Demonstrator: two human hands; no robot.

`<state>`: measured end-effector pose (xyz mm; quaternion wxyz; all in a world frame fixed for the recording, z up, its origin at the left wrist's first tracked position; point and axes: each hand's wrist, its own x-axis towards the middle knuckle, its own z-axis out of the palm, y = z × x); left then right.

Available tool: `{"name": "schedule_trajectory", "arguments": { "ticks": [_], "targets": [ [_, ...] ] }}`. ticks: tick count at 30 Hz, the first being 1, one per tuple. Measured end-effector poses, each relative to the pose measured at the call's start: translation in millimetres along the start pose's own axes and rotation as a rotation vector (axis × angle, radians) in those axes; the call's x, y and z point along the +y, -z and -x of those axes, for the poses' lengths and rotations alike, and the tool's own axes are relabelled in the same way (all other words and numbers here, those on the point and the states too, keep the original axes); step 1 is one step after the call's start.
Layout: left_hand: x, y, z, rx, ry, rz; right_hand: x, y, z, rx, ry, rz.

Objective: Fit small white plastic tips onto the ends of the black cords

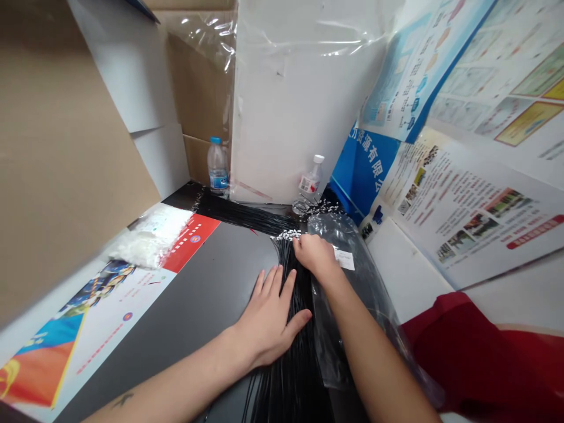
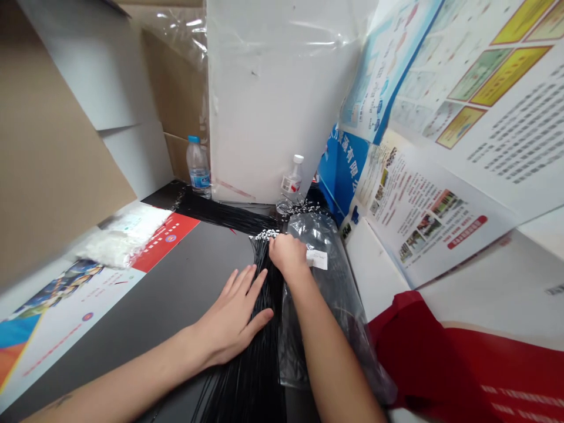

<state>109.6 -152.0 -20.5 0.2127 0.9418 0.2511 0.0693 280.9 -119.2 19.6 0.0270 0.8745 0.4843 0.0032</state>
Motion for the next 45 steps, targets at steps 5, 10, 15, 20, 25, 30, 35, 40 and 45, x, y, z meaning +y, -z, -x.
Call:
{"name": "schedule_trajectory", "arguments": {
  "ticks": [5,10,15,20,25,30,35,40,45],
  "targets": [
    [-13,3.1,-19,0.101,0.036,-0.090,-3,-5,-3,0.065,-0.036,0.001],
    [-24,7.5,-49,0.114,0.107,-0.094,-3,-1,-2,0.104,-0.042,-0.021],
    [-24,7.1,-62,0.104,0.070,-0.065,-2,1,-5,0.101,-0.038,-0.047],
    [-33,27.8,-35,0.098,0.065,-0.092,-3,10,-3,0.127,-0.031,-0.060],
    [-67,75.7,29,0.035,0.242,-0.253,-14,19,7,0.133,0.022,-0.060],
    [-115,105.0,86,0.111,0.691,-0.427,-39,29,3,0.032,0.163,-0.077],
    [-138,104.6,96,0.141,0.839,-0.432,-97,39,-38,-0.056,0.417,-0.070],
    [-147,99.4,90,0.243,0.861,-0.404,-168,20,-81,0.000,0.538,-0.068],
    [-156,95.5,91,0.301,0.831,-0.373,-209,0,-100,0.026,0.563,-0.007]
  ]
}}
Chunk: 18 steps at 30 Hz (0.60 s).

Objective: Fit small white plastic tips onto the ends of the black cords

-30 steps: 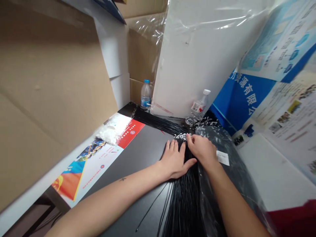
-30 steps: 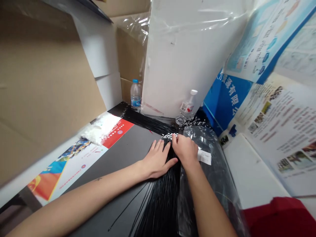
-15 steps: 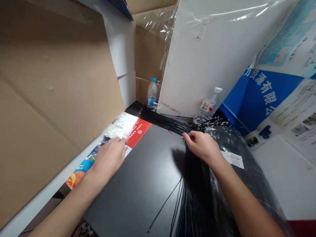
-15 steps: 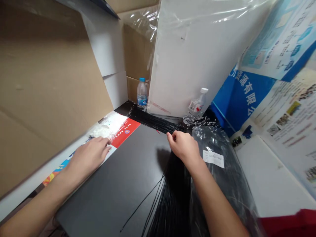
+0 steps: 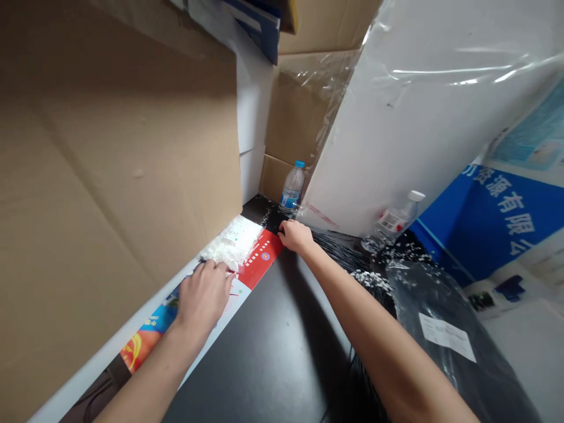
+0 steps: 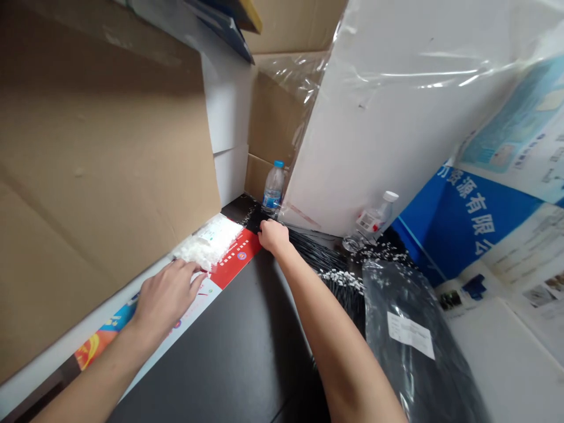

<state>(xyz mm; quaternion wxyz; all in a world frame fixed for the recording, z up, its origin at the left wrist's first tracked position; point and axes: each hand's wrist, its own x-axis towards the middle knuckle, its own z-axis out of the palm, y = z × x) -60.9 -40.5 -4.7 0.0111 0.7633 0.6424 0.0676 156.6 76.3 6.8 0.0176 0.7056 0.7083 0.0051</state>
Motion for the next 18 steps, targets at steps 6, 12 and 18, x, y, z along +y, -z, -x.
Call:
{"name": "schedule_trajectory", "arguments": {
  "ticks": [6,12,18],
  "targets": [
    [-9,-11.7,-6,0.040,-0.028,0.027,-2,-7,-8,0.030,0.022,0.063],
    [-9,-6.9,-4,-0.029,-0.022,0.045,1,-9,-9,0.034,0.035,0.067],
    [-8,-3.8,-2,0.020,-0.029,0.038,-2,-4,-13,0.037,0.055,0.031]
  ]
}}
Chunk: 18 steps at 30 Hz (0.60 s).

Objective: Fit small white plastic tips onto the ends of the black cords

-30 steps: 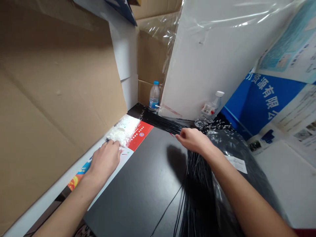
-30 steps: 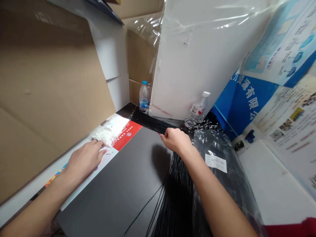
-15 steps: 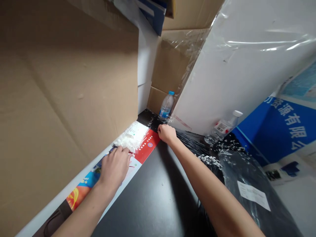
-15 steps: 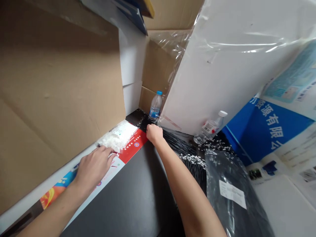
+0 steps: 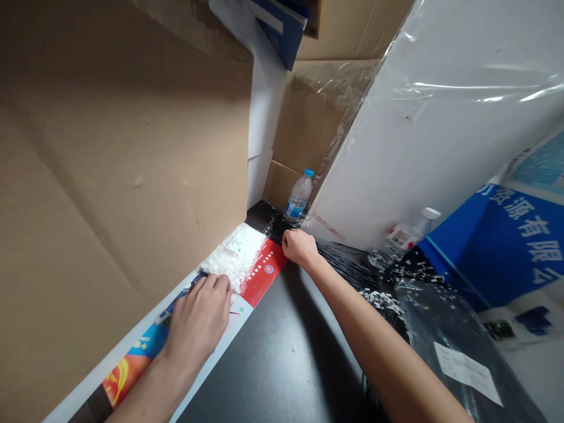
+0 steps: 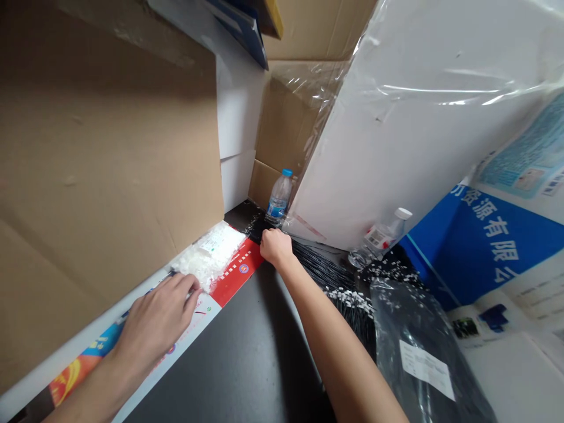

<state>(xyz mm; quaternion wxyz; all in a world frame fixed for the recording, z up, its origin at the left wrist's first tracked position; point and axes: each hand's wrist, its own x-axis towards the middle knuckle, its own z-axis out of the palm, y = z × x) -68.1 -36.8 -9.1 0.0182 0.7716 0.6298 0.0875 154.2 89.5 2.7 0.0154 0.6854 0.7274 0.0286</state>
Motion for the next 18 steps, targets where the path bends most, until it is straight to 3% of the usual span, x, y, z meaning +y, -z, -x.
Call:
{"name": "schedule_trajectory", "arguments": {
  "ticks": [7,11,14,18],
  "targets": [
    [-1,-1.2,3,0.042,0.008,0.079,-5,-2,4,0.066,-0.044,-0.094],
    [-3,-5.7,4,0.085,-0.055,0.177,-2,5,6,0.159,-0.016,-0.217],
    [-3,-8.5,5,0.123,-0.108,0.298,0,20,4,0.260,0.029,-0.340],
    [-2,-8.1,6,0.131,-0.139,0.515,1,61,8,0.395,0.058,-0.458]
  ]
}}
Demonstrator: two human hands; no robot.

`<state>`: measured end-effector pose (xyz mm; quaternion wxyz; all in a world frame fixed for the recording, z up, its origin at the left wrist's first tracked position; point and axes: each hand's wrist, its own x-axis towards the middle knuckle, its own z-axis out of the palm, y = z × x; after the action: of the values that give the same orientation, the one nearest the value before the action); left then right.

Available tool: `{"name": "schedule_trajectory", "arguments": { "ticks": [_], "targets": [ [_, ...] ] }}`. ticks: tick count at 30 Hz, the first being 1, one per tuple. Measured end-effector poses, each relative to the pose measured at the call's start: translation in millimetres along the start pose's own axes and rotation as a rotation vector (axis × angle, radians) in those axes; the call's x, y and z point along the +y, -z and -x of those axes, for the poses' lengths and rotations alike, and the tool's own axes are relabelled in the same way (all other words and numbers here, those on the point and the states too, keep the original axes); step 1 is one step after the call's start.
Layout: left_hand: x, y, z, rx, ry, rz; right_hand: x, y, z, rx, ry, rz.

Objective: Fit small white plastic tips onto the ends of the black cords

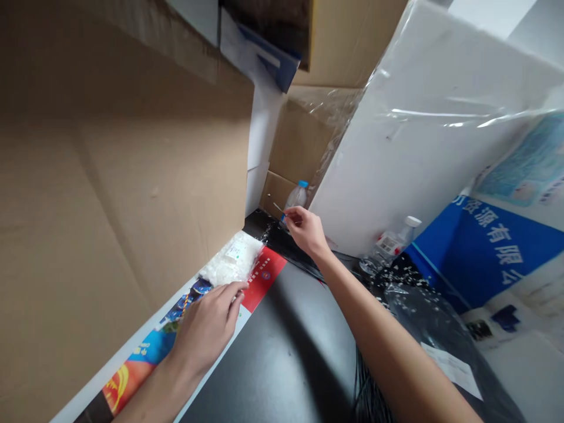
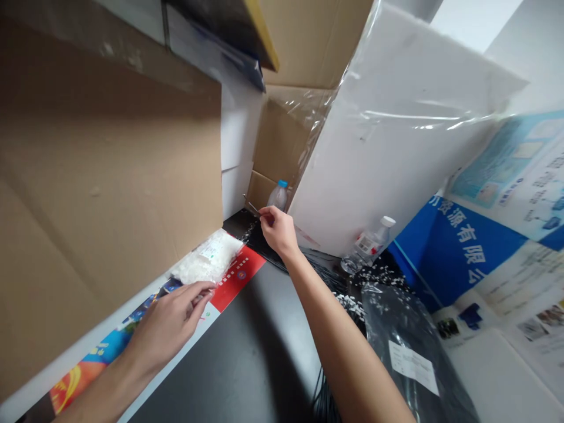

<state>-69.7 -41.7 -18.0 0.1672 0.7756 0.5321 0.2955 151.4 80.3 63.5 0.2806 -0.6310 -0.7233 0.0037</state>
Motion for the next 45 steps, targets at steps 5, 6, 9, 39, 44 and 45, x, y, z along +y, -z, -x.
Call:
{"name": "schedule_trajectory", "arguments": {
  "ticks": [5,6,9,39,44,45],
  "targets": [
    [13,6.0,-6,-0.030,0.048,0.366,-29,65,4,0.198,0.067,-0.352],
    [18,8.3,-9,-0.035,0.061,0.414,-34,78,8,0.222,0.099,-0.424],
    [38,18.4,-19,-0.029,0.044,0.528,-50,114,28,0.269,0.215,-0.497],
    [124,-32.6,-33,-0.203,-0.034,1.149,1,119,184,-0.017,0.044,-0.153],
    [118,-34.6,-31,-0.212,-0.019,1.144,0,101,182,0.004,0.066,-0.100],
    [116,-35.4,-31,-0.210,-0.014,1.139,0,98,182,0.021,0.080,-0.096]
  ]
}}
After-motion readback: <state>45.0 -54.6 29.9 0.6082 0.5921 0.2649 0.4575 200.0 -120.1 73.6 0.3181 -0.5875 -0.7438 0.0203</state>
